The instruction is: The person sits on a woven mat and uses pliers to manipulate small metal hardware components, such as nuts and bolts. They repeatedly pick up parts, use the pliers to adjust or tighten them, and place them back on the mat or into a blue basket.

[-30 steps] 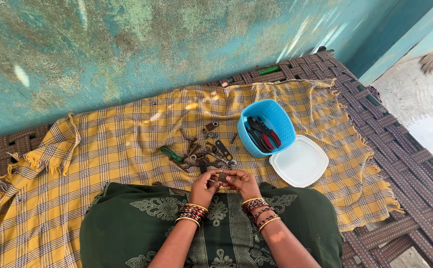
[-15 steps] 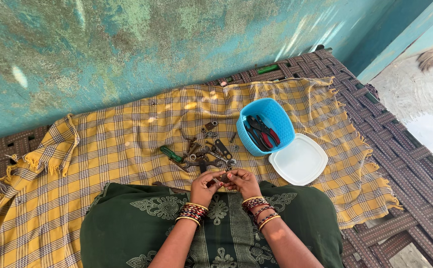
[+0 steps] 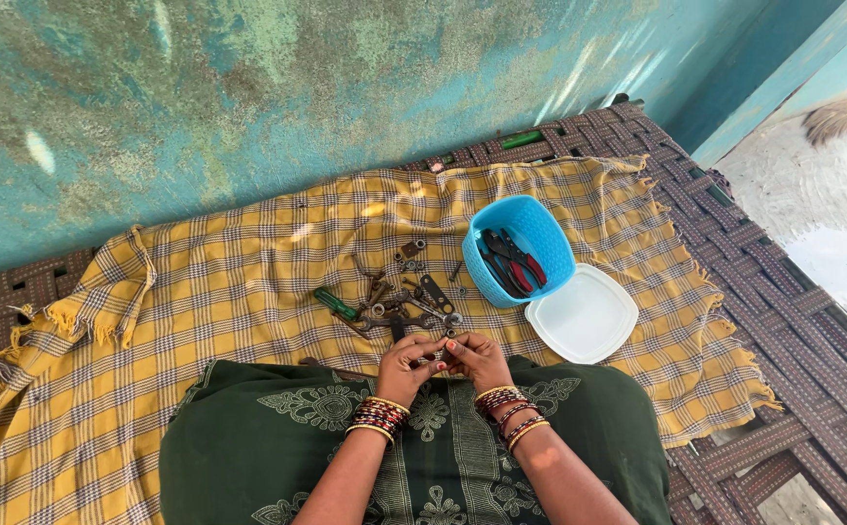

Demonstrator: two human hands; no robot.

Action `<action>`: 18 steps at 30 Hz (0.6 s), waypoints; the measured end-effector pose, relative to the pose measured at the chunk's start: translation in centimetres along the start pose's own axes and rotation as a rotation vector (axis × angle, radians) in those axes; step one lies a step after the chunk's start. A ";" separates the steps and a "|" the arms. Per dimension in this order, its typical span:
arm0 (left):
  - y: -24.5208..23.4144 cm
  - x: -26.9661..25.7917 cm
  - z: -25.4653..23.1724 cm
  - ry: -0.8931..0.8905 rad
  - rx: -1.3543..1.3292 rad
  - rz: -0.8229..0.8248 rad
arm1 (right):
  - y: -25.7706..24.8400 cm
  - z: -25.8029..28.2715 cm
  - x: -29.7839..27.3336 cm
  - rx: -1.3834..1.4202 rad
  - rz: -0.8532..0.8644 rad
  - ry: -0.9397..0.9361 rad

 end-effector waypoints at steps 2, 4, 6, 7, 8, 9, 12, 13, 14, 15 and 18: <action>0.0 -0.1 -0.2 0.014 0.001 -0.006 | 0.1 0.1 -0.1 -0.020 -0.022 -0.013; -0.1 -0.2 -0.4 0.028 0.005 -0.013 | 0.1 0.0 -0.2 -0.042 -0.039 -0.022; -0.1 -0.3 -0.7 0.042 0.012 -0.021 | 0.0 -0.1 -0.1 -0.058 -0.033 -0.016; -0.1 -0.4 -0.9 0.043 0.046 -0.025 | 0.0 -0.1 -0.1 -0.066 -0.031 -0.013; -0.2 -0.4 -1.1 0.045 0.079 -0.028 | 0.0 -0.1 -0.1 -0.088 -0.024 -0.017; -0.2 -0.5 -1.3 0.046 0.113 -0.032 | 0.1 -0.1 -0.2 -0.109 -0.017 -0.021; -0.3 -0.6 -1.6 0.049 0.154 -0.048 | 0.3 -0.1 -0.1 -0.156 -0.008 -0.022; -0.4 -0.6 -1.5 0.041 0.134 -0.058 | 0.4 -0.1 -0.1 -0.168 -0.006 -0.019; -0.4 -0.7 -1.5 0.033 0.114 -0.069 | 0.6 0.0 -0.1 -0.172 0.005 -0.017; -0.5 -0.7 -1.4 0.024 0.094 -0.080 | 0.7 0.0 -0.2 -0.176 0.016 -0.016; -0.7 -0.6 -0.9 -0.028 0.143 -0.093 | 1.2 0.2 -0.3 -0.189 0.039 0.022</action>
Point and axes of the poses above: each hand's wrist, its own x-axis towards the middle knuckle, its own y-axis out of the palm, z = x × y, the point moved 6 cm from there along x, towards the middle knuckle, and after that the axes turned 4 degrees about y, right-handed, at the moved point
